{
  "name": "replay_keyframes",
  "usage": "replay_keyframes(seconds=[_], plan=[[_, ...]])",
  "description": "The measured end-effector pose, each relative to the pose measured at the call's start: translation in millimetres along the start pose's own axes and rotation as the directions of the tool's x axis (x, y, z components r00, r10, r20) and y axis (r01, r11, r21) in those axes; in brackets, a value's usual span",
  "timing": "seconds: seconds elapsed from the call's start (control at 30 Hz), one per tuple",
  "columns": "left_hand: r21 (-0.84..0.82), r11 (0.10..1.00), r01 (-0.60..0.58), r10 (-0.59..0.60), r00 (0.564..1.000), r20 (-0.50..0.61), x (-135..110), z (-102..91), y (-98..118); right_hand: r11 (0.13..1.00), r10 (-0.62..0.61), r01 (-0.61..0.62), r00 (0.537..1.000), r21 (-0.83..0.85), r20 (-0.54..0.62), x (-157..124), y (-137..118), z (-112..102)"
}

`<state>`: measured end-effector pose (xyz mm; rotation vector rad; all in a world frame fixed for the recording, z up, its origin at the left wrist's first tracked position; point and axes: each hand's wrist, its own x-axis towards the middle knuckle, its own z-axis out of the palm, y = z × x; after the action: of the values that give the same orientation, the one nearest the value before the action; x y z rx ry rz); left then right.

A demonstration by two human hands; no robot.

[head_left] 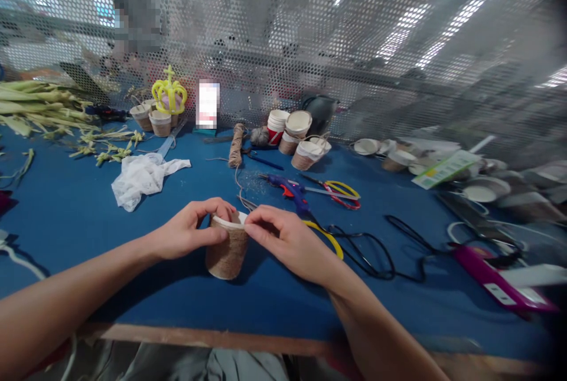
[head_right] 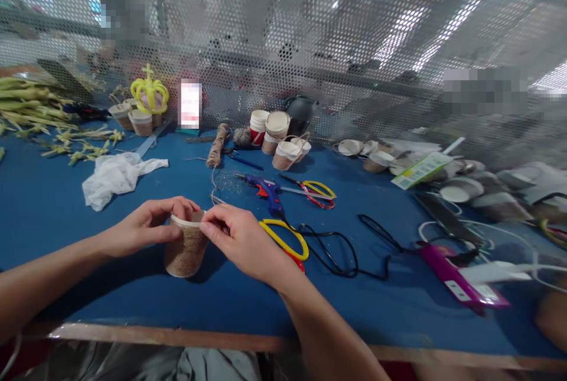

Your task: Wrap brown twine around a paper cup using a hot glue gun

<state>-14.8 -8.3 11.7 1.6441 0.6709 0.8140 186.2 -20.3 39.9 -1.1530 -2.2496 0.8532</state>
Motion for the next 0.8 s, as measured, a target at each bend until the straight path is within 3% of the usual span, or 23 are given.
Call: replay_keyframes(seconds=[0.6, 0.8], plan=[[-0.155, 0.988, 0.024, -0.038, 0.995, -0.090, -2.1, 4.9, -4.6, 0.999, -0.024, 0.024, 0.999, 0.022, -0.029, -0.3, 1.9, 3.4], [0.024, 1.000, -0.003, 0.004, 1.000, -0.020, -1.3, 2.6, -1.9, 1.000, -0.019, 0.019, 1.000, -0.002, -0.024, -1.1, 1.0, 3.7]])
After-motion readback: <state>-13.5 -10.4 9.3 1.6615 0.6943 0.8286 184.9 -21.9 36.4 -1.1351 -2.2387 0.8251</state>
